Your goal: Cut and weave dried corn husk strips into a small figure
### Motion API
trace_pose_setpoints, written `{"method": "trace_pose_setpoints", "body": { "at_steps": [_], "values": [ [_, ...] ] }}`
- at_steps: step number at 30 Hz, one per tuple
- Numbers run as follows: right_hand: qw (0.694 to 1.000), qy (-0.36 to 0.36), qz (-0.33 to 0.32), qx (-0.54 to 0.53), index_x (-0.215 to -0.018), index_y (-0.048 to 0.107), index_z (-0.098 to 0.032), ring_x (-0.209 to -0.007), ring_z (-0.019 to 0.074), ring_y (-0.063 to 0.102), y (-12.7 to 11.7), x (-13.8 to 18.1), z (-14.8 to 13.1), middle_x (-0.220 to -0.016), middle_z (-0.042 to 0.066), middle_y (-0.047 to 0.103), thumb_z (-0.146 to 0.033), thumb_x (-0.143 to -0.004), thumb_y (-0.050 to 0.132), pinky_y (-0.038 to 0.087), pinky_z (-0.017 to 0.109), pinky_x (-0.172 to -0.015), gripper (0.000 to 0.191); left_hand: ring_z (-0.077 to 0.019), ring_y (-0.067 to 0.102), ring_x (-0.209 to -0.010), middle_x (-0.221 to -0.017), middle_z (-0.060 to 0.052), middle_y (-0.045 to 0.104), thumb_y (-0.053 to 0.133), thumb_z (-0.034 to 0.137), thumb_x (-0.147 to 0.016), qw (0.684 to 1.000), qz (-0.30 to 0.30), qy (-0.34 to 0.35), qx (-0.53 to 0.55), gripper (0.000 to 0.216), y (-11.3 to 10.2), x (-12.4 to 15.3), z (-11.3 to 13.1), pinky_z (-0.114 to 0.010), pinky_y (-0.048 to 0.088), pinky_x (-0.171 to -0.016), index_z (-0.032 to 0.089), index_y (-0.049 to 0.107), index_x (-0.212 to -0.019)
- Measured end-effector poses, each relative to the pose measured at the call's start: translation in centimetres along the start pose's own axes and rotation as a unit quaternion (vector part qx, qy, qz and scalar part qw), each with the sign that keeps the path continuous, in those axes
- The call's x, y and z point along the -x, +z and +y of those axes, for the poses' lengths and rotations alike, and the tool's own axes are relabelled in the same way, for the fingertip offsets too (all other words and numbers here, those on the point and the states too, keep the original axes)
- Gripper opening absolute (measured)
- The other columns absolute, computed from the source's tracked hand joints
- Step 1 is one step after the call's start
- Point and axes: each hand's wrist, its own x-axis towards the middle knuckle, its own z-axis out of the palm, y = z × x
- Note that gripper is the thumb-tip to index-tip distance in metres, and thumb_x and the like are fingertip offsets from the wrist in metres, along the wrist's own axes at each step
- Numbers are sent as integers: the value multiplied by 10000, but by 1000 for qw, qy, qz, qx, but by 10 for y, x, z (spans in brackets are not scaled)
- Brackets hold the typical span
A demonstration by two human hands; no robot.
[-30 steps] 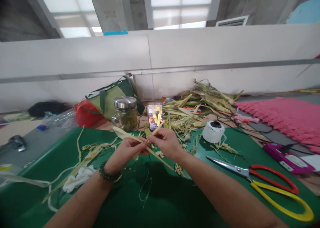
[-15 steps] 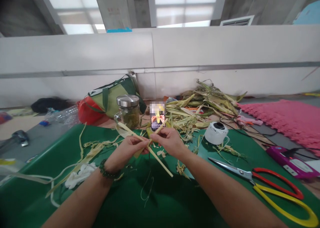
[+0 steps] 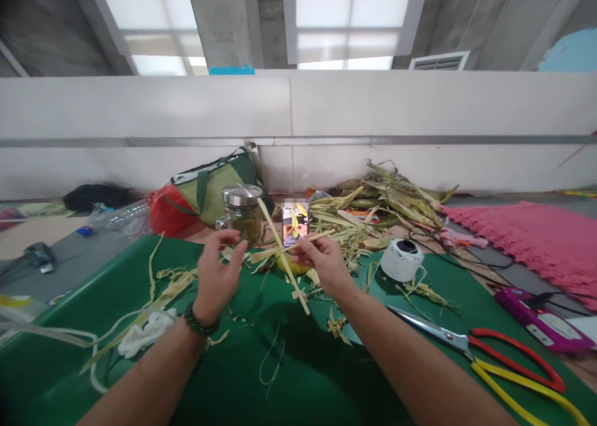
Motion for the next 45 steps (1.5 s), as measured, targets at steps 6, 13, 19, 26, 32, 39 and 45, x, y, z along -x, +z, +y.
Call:
{"method": "trace_pose_setpoints", "body": {
  "at_steps": [6, 13, 19, 26, 32, 39, 45],
  "values": [
    [995, -76, 38, -46, -719, 612, -174, -558, 155, 668, 13, 11, 11, -667, 14, 705, -457, -548, 797, 569, 283, -592, 378, -158, 592, -636, -634, -10, 648, 638, 411, -720, 947, -254, -140, 138, 250, 16, 11, -4, -248, 458, -638, 165, 677, -738],
    [998, -16, -47, 29, -664, 675, -159, -522, 118, 629, 16, 21, 17, -611, 6, 686, -395, -595, 783, 535, 246, -562, 268, -219, 612, -844, -739, -66, 696, 685, 492, -658, 948, -220, -173, 153, 351, 17, 9, 0, -260, 465, -671, 157, 675, -555],
    [994, -39, -38, 95, -581, 671, -158, -431, 77, 493, -5, 3, -1, -528, -4, 622, -360, -554, 787, 435, 221, -448, 235, -121, 532, -528, -512, -20, 611, 694, 492, -644, 948, -218, -195, 126, 368, 6, 0, -1, -220, 408, -520, 145, 645, -532],
    [894, -279, 50, 346, -791, 662, -173, -725, 169, 573, -18, 0, -27, -763, 39, 648, -392, -690, 677, 467, 317, -699, 241, -111, 538, -467, -466, 6, 571, 686, 433, -660, 939, -253, -206, 109, 323, 9, 0, -6, -210, 421, -495, 140, 605, -552],
    [914, -151, -152, 345, -666, 642, -168, -568, 121, 526, 6, 22, -3, -615, 8, 615, -396, -741, 635, 426, 236, -537, 240, -127, 547, -457, -466, -11, 585, 671, 391, -684, 914, -353, -187, 68, 309, 18, 16, 8, -223, 432, -481, 144, 600, -514],
    [963, -82, -105, 235, -618, 615, -147, -536, 105, 491, 1, 10, 1, -564, -12, 568, -391, -671, 648, 409, 239, -534, 252, -131, 607, -534, -595, -30, 660, 660, 512, -687, 880, -353, -290, 130, 395, 18, 13, 3, -200, 446, -495, 129, 670, -780],
    [959, -94, -83, 256, -585, 611, -150, -489, 85, 432, 1, 8, 0, -516, -27, 518, -375, -656, 647, 348, 217, -468, 239, -138, 663, -620, -723, -47, 704, 699, 496, -669, 856, -339, -342, 188, 452, 18, 13, -7, -188, 467, -526, 138, 651, -941]
  ]
}}
